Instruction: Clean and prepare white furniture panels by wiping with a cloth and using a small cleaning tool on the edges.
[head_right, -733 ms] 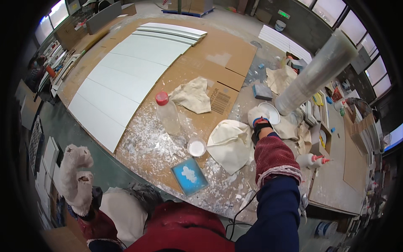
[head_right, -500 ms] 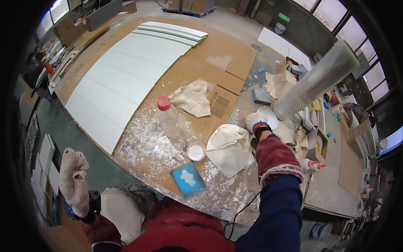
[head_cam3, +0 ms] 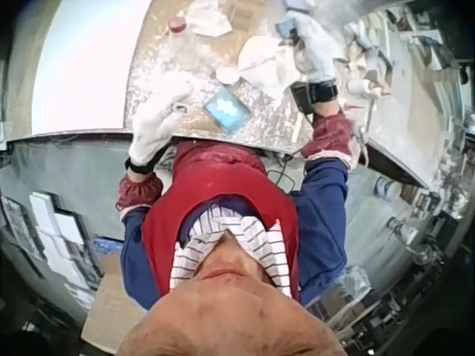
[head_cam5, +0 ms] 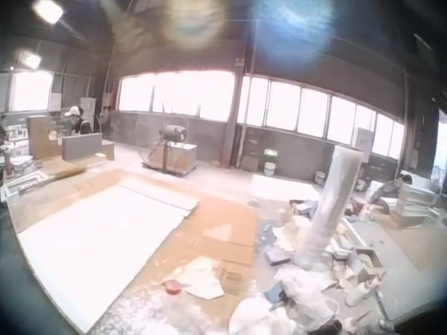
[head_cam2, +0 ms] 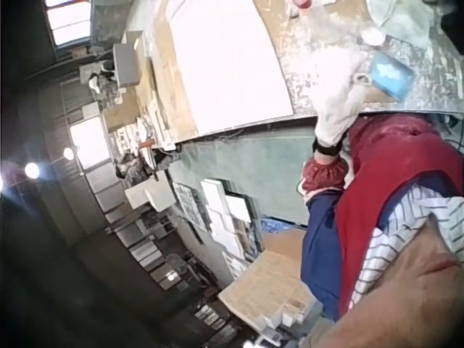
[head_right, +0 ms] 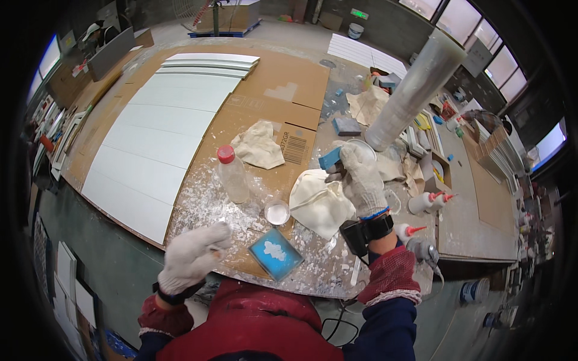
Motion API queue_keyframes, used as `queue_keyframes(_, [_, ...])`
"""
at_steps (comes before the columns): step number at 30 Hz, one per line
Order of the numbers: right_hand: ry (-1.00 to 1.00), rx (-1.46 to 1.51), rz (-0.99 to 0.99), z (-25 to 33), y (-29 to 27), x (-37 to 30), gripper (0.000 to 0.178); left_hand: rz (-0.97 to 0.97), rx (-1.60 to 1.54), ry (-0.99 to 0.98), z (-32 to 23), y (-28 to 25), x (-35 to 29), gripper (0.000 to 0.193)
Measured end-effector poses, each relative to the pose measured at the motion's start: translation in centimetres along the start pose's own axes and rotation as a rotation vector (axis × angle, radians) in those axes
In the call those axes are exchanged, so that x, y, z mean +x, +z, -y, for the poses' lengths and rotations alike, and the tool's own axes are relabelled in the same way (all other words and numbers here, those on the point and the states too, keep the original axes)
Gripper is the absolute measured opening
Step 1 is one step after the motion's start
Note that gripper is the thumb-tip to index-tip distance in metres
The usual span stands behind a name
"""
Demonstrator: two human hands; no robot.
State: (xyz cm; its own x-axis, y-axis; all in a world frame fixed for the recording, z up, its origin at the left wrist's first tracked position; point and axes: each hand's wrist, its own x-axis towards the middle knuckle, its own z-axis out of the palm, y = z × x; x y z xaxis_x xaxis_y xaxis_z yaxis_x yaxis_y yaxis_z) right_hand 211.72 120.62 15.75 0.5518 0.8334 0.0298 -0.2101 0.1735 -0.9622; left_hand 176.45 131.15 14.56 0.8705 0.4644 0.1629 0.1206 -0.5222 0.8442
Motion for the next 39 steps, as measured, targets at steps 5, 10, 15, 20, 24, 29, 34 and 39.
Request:
queue_keyframes(5, [-0.052, 0.263, 0.013, -3.1, 3.7, -4.9, 0.028, 0.108, -0.211, 0.120, -2.0, 2.1, 4.4, 0.046])
queue_keyframes(10, [-0.034, 0.272, -0.173, -5.3, 7.7, -8.1, 0.032, -0.010, -0.202, 0.127, -2.4, 3.8, 5.1, 0.050])
queue_keyframes(15, [0.019, -0.086, -0.126, -4.3, 10.8, -10.8, 0.023, -0.007, -0.170, 0.080, -2.2, 2.9, 5.0, 0.057])
queue_keyframes(20, [0.019, -0.035, -0.142, -5.4, 12.4, -12.5, 0.036, 0.098, -0.553, -0.103, 1.1, 3.2, 4.5, 0.054])
queue_keyframes(24, [-0.009, -0.089, -0.098, -6.0, 13.5, -12.5, 0.041, 0.134, -0.906, -0.242, 2.2, 3.0, 4.0, 0.046])
queue_keyframes(29, [-0.032, -0.109, -0.109, -6.7, 14.6, -12.8, 0.037, 0.163, -0.874, -0.241, 3.4, 2.8, 3.9, 0.043])
queue_keyframes(34, [-0.128, -0.191, -0.101, -8.5, 14.2, -12.8, 0.033, 0.208, -0.531, -0.274, 3.6, 2.2, 3.7, 0.035])
queue_keyframes(39, [0.123, 0.132, -0.093, -10.2, 14.2, -14.3, 0.029, 0.106, -0.289, -0.093, 3.8, 2.6, 1.7, 0.029])
